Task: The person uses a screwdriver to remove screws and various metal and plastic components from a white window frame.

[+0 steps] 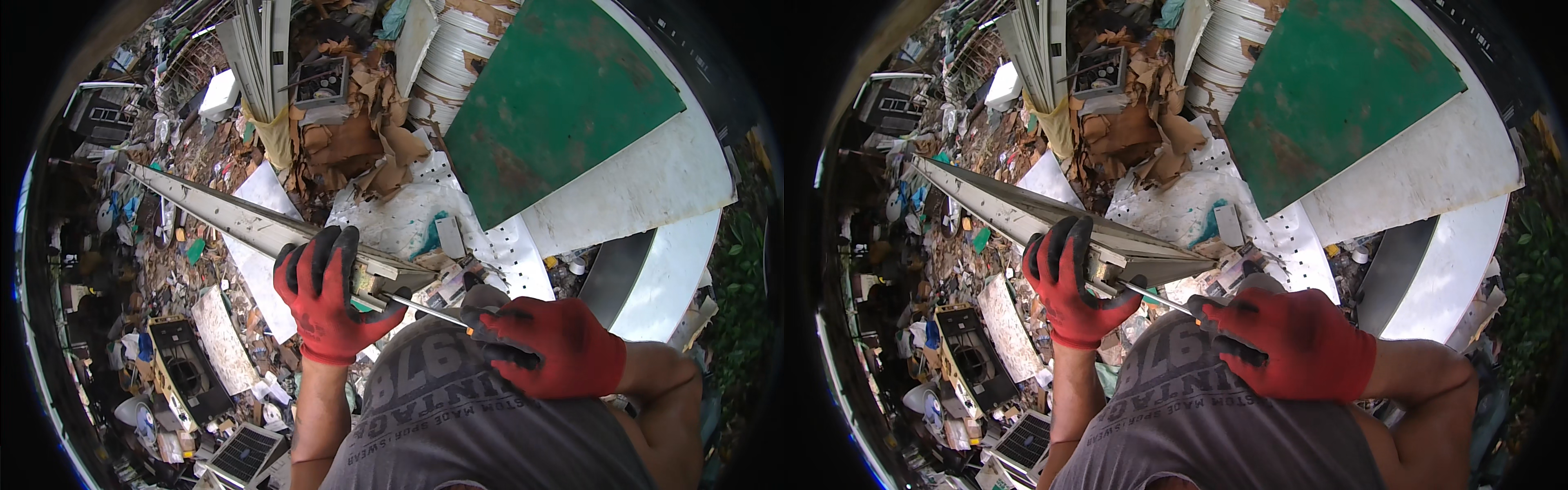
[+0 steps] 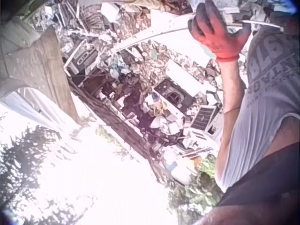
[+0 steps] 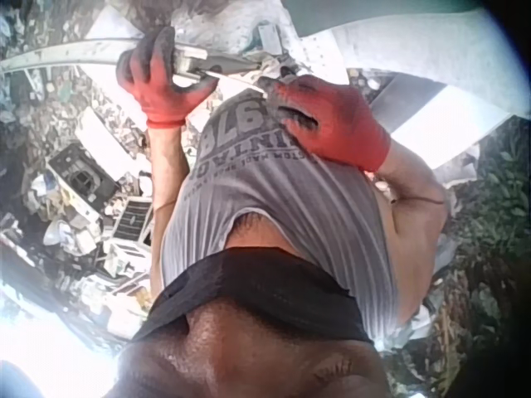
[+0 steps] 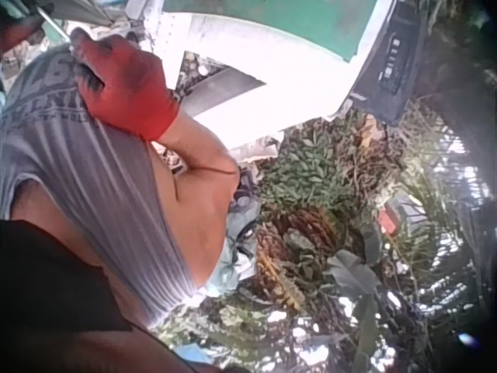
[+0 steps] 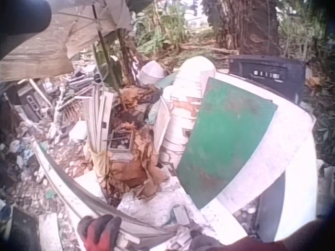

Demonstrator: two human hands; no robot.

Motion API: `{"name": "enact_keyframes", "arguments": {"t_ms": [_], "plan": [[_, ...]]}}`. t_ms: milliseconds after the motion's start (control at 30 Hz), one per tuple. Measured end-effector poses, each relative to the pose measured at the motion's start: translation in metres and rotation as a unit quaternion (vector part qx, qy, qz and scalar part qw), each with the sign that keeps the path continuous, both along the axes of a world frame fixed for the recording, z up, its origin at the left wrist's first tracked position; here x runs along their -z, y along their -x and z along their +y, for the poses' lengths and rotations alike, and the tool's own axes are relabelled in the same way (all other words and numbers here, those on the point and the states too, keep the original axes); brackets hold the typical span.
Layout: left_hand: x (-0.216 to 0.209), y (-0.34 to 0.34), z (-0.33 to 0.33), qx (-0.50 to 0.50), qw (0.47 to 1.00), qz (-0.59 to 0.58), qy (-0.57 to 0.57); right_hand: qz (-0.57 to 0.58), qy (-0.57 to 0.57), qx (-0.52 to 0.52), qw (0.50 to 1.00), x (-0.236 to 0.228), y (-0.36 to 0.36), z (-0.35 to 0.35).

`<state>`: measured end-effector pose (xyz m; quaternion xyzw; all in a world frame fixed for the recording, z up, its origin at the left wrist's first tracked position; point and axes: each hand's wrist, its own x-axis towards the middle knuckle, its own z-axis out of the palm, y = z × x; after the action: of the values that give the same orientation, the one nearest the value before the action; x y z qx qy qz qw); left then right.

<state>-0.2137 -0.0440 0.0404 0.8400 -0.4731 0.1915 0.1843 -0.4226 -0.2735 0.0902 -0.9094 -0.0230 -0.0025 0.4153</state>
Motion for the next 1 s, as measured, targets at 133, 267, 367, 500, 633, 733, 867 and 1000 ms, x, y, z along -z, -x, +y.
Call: {"name": "enact_keyframes", "arguments": {"t_ms": [133, 267, 367, 500, 633, 733, 867, 1000], "plan": [[-0.004, 0.001, -0.002, -0.001, 1.0, -0.002, -0.003, 0.01, -0.155, 0.014, 0.988, 0.014, -0.004, -0.007], [-0.002, 0.001, 0.0, -0.002, 1.0, -0.007, -0.001, 0.158, -0.251, -0.004, 0.955, -0.004, -0.014, -0.013], [-0.001, 0.002, 0.0, -0.002, 1.0, -0.006, 0.003, 0.284, -0.404, 0.033, 0.869, -0.009, -0.02, -0.017], [-0.001, 0.003, 0.0, -0.006, 1.0, 0.001, -0.001, 0.266, -0.481, 0.055, 0.834, 0.002, -0.016, -0.012], [-0.006, 0.004, 0.0, -0.004, 1.0, -0.004, -0.017, 0.122, -0.223, 0.016, 0.967, 0.002, -0.007, -0.001], [-0.003, 0.003, -0.001, -0.001, 0.999, -0.035, -0.016, 0.078, 0.011, -0.032, 0.996, -0.007, -0.003, 0.006], [0.003, 0.003, -0.002, -0.012, 0.999, -0.039, 0.014, 0.124, -0.242, -0.03, 0.962, 0.014, -0.01, -0.009], [0.005, 0.001, -0.003, -0.015, 0.999, -0.042, 0.029, 0.289, -0.505, 0.01, 0.814, -0.002, 0.001, -0.021]]}}
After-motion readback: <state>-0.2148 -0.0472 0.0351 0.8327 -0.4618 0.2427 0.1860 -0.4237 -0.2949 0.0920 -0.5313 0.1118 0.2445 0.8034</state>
